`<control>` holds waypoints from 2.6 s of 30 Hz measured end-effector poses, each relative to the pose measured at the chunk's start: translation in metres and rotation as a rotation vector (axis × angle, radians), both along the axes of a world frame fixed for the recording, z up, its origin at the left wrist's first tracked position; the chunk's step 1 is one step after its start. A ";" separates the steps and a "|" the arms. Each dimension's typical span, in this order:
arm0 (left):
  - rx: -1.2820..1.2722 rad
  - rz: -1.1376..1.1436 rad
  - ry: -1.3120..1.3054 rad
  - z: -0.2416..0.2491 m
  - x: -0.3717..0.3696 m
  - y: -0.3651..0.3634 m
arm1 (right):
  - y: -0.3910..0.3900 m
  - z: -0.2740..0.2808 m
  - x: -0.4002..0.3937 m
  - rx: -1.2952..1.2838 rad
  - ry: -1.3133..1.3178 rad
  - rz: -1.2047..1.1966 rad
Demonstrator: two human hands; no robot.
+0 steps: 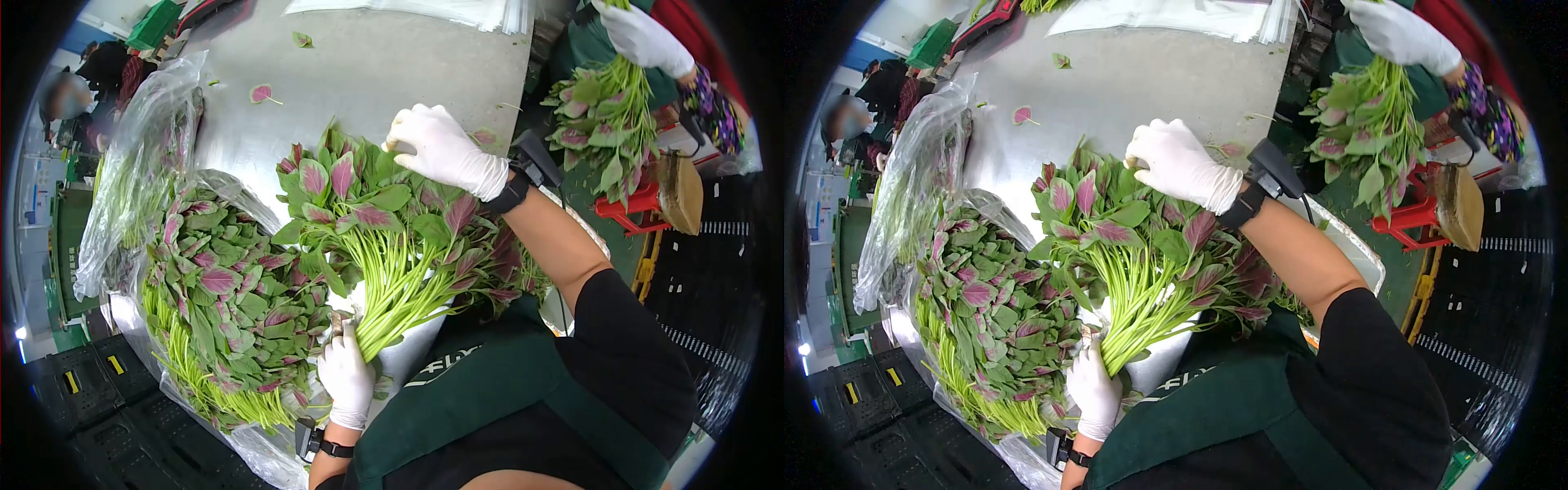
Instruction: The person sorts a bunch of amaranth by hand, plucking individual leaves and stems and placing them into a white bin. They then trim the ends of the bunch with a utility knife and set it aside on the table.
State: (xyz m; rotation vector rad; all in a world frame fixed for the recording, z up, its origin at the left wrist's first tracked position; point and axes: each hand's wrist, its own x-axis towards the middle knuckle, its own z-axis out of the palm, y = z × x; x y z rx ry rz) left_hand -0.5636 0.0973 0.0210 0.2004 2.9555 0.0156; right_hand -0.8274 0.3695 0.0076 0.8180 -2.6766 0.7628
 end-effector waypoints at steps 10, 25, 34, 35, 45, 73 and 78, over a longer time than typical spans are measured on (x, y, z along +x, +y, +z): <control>-0.003 -0.038 0.048 0.000 -0.002 0.000 | -0.014 0.023 0.017 -0.097 0.226 0.088; 0.024 -0.009 -0.013 0.005 -0.002 0.000 | 0.015 0.030 0.024 -0.452 -0.782 0.186; 0.020 -0.026 -0.004 0.003 -0.004 -0.001 | 0.045 0.036 -0.003 -0.025 -0.287 0.009; 0.022 -0.027 0.000 0.003 -0.004 -0.001 | 0.027 0.037 -0.004 -0.132 -0.336 0.067; 0.047 -0.037 0.014 0.004 -0.004 -0.002 | -0.069 0.029 -0.008 -0.116 -0.444 0.036; 0.049 -0.036 -0.039 0.012 -0.012 -0.002 | -0.067 -0.013 -0.075 -0.027 -0.522 -0.013; 0.062 -0.028 -0.053 0.011 -0.011 -0.003 | -0.039 0.010 -0.045 -0.443 -0.595 -0.017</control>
